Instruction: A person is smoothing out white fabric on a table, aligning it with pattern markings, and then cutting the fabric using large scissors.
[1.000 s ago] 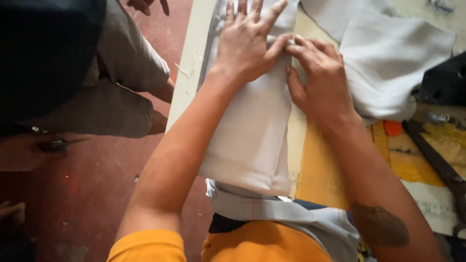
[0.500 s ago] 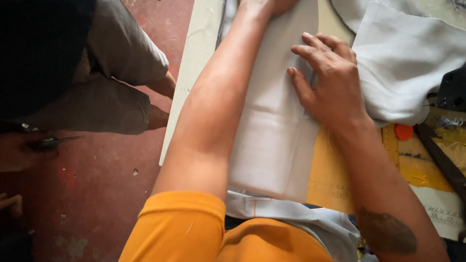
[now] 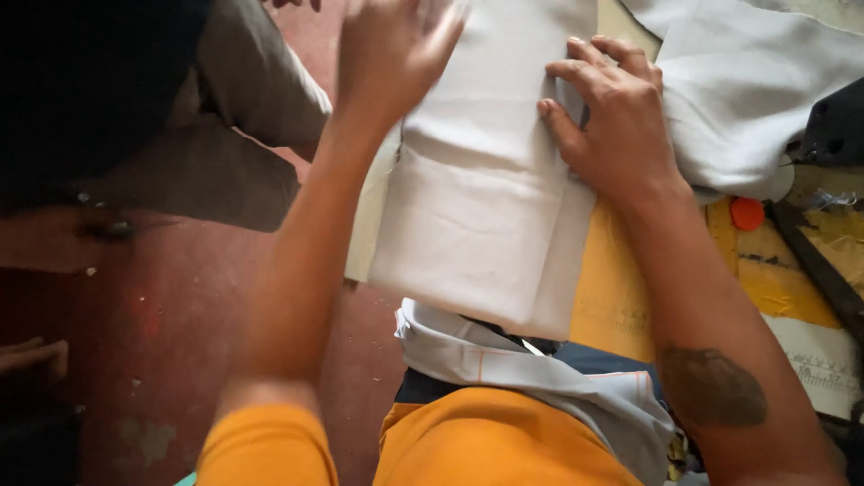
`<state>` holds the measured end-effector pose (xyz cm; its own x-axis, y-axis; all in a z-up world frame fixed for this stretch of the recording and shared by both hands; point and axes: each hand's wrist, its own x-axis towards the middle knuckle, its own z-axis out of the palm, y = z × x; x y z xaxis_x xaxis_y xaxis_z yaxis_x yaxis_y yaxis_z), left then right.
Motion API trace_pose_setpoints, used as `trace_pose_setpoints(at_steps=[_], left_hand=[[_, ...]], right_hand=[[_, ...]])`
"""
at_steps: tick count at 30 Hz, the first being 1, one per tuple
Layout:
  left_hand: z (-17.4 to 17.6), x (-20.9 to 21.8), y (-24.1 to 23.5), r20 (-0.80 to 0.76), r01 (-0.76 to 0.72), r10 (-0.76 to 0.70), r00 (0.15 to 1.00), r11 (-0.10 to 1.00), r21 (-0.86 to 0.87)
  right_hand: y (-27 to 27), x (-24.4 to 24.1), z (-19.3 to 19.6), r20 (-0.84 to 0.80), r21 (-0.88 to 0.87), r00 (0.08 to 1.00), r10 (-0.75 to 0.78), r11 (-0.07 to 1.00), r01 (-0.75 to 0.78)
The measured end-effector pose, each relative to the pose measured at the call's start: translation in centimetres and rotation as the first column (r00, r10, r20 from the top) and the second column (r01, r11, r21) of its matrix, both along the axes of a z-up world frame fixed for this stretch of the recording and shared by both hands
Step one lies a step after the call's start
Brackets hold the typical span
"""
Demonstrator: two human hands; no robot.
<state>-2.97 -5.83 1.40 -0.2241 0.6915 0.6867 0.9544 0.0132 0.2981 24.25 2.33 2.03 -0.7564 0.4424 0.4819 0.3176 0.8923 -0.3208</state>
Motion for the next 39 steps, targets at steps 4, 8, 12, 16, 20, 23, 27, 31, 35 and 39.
trace_pose_setpoints(at_steps=[4, 8, 12, 16, 20, 23, 27, 31, 35, 39], left_hand=[[3.0, 5.7, -12.4, 0.267, -0.044, 0.098, 0.959, 0.979, -0.201], [2.1, 8.7, -15.4, 0.190, -0.093, 0.133, 0.973, 0.974, -0.205], [1.6, 8.7, -15.5, 0.159, -0.109, 0.144, 0.977, 0.972, -0.210], [1.3, 8.7, -15.8, 0.174, -0.137, 0.168, 0.970, 0.975, -0.176], [-0.3, 8.2, -15.8, 0.142, -0.273, 0.287, 0.947, 0.956, -0.112], [-0.4, 8.1, -15.8, 0.149, -0.278, 0.303, 0.941, 0.946, -0.166], [0.0, 8.0, -15.9, 0.170, -0.250, 0.282, 0.944, 0.950, -0.187], [0.3, 7.8, -15.7, 0.180, -0.228, 0.262, 0.948, 0.955, -0.189], [-0.3, 7.7, -15.5, 0.224, -0.218, 0.256, 0.940, 0.959, -0.180], [-0.7, 7.6, -15.7, 0.256, -0.237, 0.266, 0.930, 0.962, -0.137]], right_hand=[[0.0, 0.2, -0.1, -0.044, 0.078, 0.999, 0.005, 0.997, -0.001], [-0.9, 0.4, 1.2, -0.176, 0.127, 0.982, 0.073, 0.991, -0.051], [-2.5, 1.1, 2.2, -0.157, 0.125, 0.984, 0.083, 0.990, -0.063], [-3.5, 2.0, 2.6, -0.050, 0.174, 0.996, 0.079, 0.982, -0.070], [-8.3, 5.3, 4.9, 0.013, 0.181, 0.998, 0.069, 0.981, -0.071], [-14.5, 8.5, 7.3, -0.091, -0.072, 0.994, 0.065, 0.995, -0.072], [-19.9, 12.7, 5.2, 0.118, -0.711, 0.987, -0.111, 0.684, 0.162], [-21.0, 12.6, 2.1, 0.611, -0.708, 0.790, -0.051, 0.411, 0.574], [-21.2, 11.0, -0.4, 0.777, -0.603, 0.627, 0.058, 0.354, 0.715], [-22.4, 11.4, -6.6, 0.288, -0.912, 0.954, -0.085, 0.278, 0.301]])
